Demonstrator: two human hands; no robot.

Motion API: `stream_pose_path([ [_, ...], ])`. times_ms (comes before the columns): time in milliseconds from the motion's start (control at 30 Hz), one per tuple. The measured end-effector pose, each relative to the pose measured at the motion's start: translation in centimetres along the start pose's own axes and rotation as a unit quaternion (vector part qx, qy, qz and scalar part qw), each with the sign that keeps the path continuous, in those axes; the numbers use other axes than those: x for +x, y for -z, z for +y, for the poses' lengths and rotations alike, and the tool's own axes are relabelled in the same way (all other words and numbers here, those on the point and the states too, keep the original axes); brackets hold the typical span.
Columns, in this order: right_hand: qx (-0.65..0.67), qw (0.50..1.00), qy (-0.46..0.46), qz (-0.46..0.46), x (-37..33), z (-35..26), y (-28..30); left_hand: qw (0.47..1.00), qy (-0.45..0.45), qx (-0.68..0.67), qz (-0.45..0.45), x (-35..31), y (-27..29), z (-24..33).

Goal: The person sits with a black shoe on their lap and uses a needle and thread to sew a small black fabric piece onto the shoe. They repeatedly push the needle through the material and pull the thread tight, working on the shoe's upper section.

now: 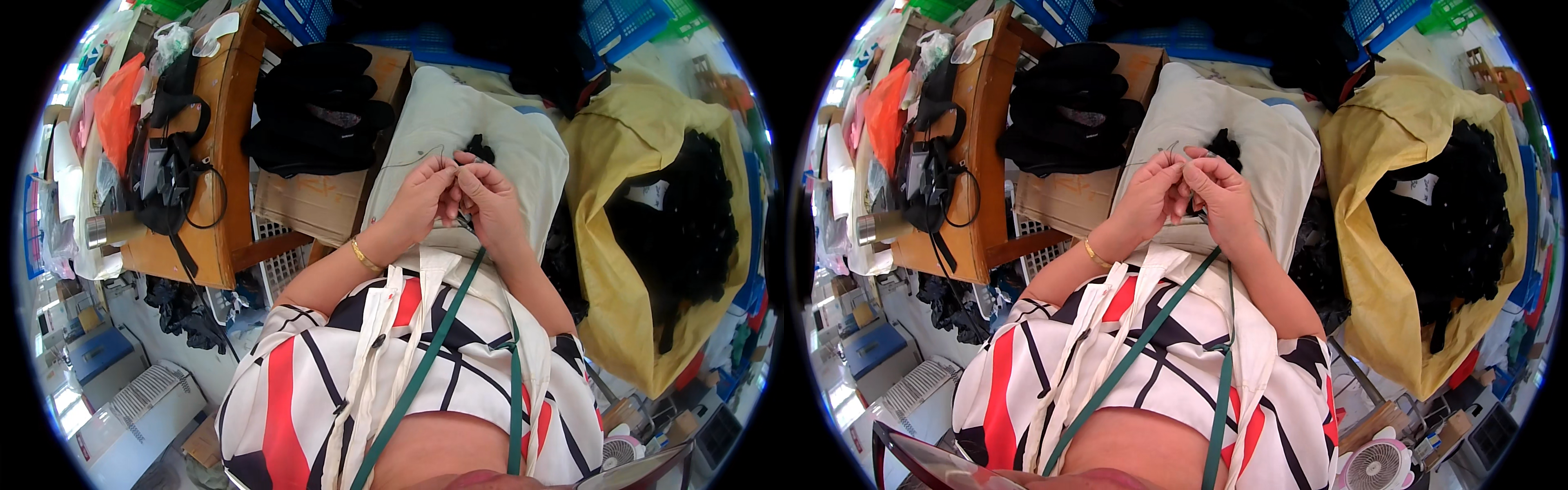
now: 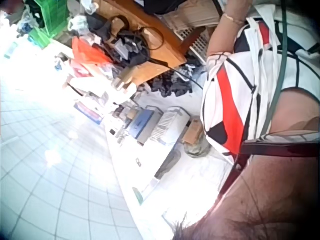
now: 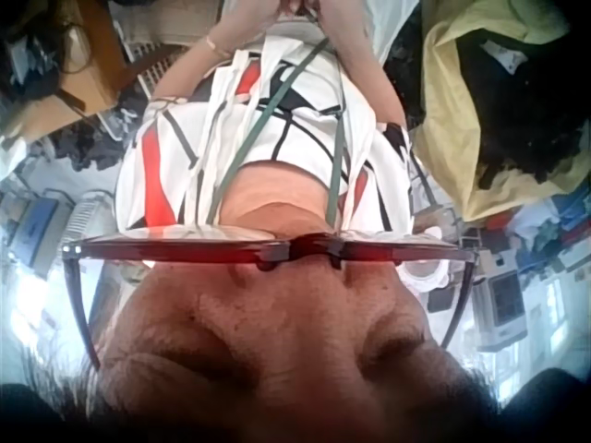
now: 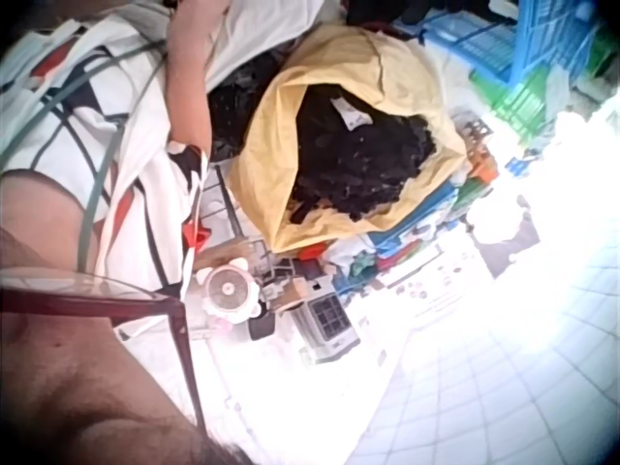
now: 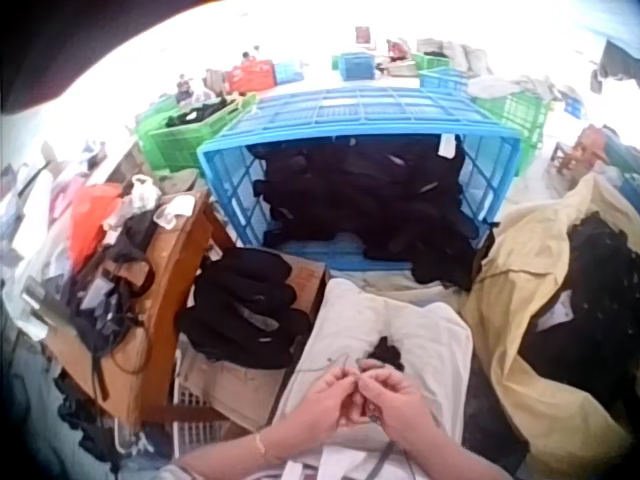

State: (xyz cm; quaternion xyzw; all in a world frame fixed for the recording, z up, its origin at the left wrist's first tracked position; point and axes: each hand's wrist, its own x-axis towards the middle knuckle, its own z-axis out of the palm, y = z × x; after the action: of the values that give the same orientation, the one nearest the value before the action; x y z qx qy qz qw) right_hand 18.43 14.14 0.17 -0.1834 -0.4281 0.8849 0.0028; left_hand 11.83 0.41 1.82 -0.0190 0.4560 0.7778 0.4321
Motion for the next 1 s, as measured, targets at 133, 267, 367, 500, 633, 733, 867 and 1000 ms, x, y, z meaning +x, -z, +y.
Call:
stream_pose_path([
  [133,0.003,1.000,0.009,0.030,-0.1,0.5,0.0,0.957,-0.124,0.257,0.060,-0.3,0.2,0.2],
  [267,0.028,0.998,-0.048,-0.004,-0.1,0.6,-0.1,0.878,-0.236,0.413,0.055,-0.4,1.0,-0.1],
  [367,0.082,0.994,-0.070,-0.033,0.0,0.3,-0.1,0.860,-0.263,0.434,0.052,-0.7,0.8,0.0],
  [500,0.135,0.985,-0.098,-0.036,0.2,-0.1,-0.1,0.861,-0.248,0.443,0.029,-1.2,1.2,0.3],
  [633,0.050,0.996,-0.044,-0.052,0.8,-1.0,0.9,0.960,-0.014,0.272,-0.071,-1.9,1.7,1.7],
  [733,-0.038,0.999,-0.001,-0.014,0.9,-2.5,1.3,0.977,0.058,0.200,-0.051,-2.1,3.5,3.6],
  [867,-0.154,0.988,0.016,-0.012,0.5,-4.5,0.3,0.991,-0.013,0.082,0.101,-1.1,7.3,4.7],
  [1000,-0.249,0.965,-0.048,-0.057,0.5,-5.0,-0.9,0.993,-0.043,0.002,0.114,-0.7,6.7,4.6],
])
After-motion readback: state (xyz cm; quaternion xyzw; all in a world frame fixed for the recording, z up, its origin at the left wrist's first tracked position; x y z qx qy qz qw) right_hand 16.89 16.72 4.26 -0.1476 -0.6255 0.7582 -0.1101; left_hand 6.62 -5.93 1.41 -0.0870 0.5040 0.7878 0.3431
